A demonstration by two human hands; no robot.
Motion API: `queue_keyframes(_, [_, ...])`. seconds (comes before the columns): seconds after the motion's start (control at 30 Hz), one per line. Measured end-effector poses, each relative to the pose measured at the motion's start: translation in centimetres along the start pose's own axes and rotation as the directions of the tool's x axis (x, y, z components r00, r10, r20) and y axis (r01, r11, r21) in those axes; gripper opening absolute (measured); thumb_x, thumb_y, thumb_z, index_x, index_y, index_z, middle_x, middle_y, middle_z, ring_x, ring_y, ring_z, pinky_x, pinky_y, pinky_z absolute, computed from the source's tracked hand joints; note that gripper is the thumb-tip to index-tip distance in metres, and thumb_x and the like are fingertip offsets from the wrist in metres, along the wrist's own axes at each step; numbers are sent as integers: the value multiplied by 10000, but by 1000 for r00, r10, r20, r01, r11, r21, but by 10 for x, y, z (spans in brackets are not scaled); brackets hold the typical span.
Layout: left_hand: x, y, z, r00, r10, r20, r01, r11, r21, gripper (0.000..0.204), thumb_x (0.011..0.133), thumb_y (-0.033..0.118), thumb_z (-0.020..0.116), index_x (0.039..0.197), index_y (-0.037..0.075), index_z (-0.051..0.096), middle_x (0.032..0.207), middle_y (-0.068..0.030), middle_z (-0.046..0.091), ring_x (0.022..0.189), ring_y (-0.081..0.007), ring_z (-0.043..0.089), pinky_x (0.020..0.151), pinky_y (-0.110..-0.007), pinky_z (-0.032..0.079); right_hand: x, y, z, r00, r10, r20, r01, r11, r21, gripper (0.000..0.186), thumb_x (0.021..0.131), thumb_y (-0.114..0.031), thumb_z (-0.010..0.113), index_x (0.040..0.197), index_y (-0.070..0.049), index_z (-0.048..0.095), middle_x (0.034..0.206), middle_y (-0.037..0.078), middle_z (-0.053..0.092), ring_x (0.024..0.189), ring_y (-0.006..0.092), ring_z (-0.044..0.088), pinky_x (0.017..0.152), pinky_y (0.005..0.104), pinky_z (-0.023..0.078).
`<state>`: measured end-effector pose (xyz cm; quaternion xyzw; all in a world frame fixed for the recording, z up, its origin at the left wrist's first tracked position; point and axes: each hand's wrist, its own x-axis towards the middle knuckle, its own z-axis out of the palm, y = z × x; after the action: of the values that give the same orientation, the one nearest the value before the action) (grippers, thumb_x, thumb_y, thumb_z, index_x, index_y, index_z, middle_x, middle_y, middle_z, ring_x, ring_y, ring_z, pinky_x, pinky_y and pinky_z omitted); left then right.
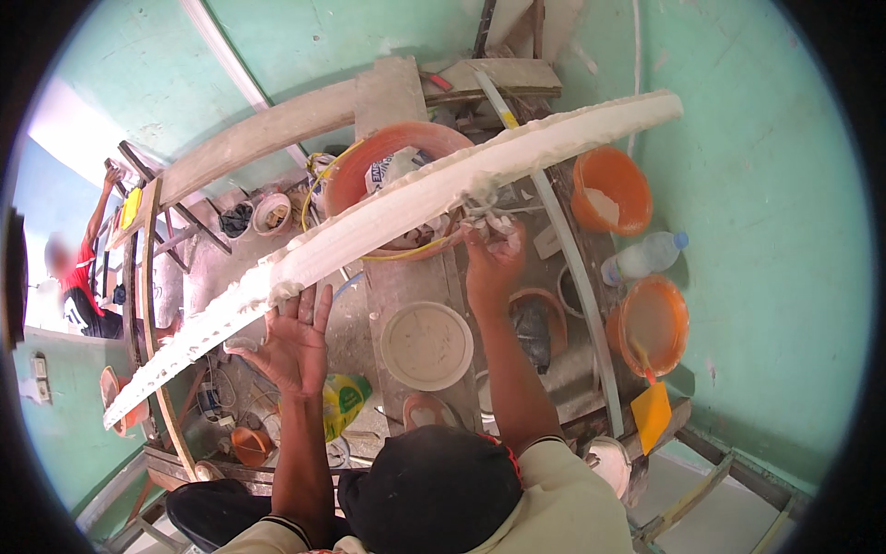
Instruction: The person applies a white paste to a long, curved white object using a small tool, smoothing it along the surface. They repeatedly scoop paste from a bucket and spread it along the object's length, then lift the object and press it against a wall.
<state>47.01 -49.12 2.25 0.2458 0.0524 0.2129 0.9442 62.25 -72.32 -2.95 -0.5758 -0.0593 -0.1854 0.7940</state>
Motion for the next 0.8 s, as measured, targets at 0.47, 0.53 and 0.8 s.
queue_keyframes(0.47, [-4,8,19,1000,24,-5,-24,1000,14,1408,568,858,751,1553,14,202,1586,-256,301,1490,-458,267,1246,-671,189,-49,12,1,978,-38,207,116,919,-376,260,930,51,698,1154,-2,577,1088,63,641,953,100,595,836,259,504])
queue_keyframes(0.53, [-4,8,19,1000,24,-1,-24,1000,1,1408,569,859,750,1553,14,202,1584,-254,302,1490,-455,267,1246,-670,192,-64,11,-6,966,66,249,1,965,-261,239,946,33,677,1163,2,582,1086,71,645,923,92,583,803,252,495])
queue_keyframes(0.8, [-6,10,25,1000,10,-22,-10,1000,-3,1413,575,880,723,1563,35,169,1580,-252,305,1475,-446,294,1244,-671,208,-44,-9,23,862,281,422,-421,861,285,231,1035,-123,582,1234,-6,600,1083,70,662,944,141,619,819,316,503])
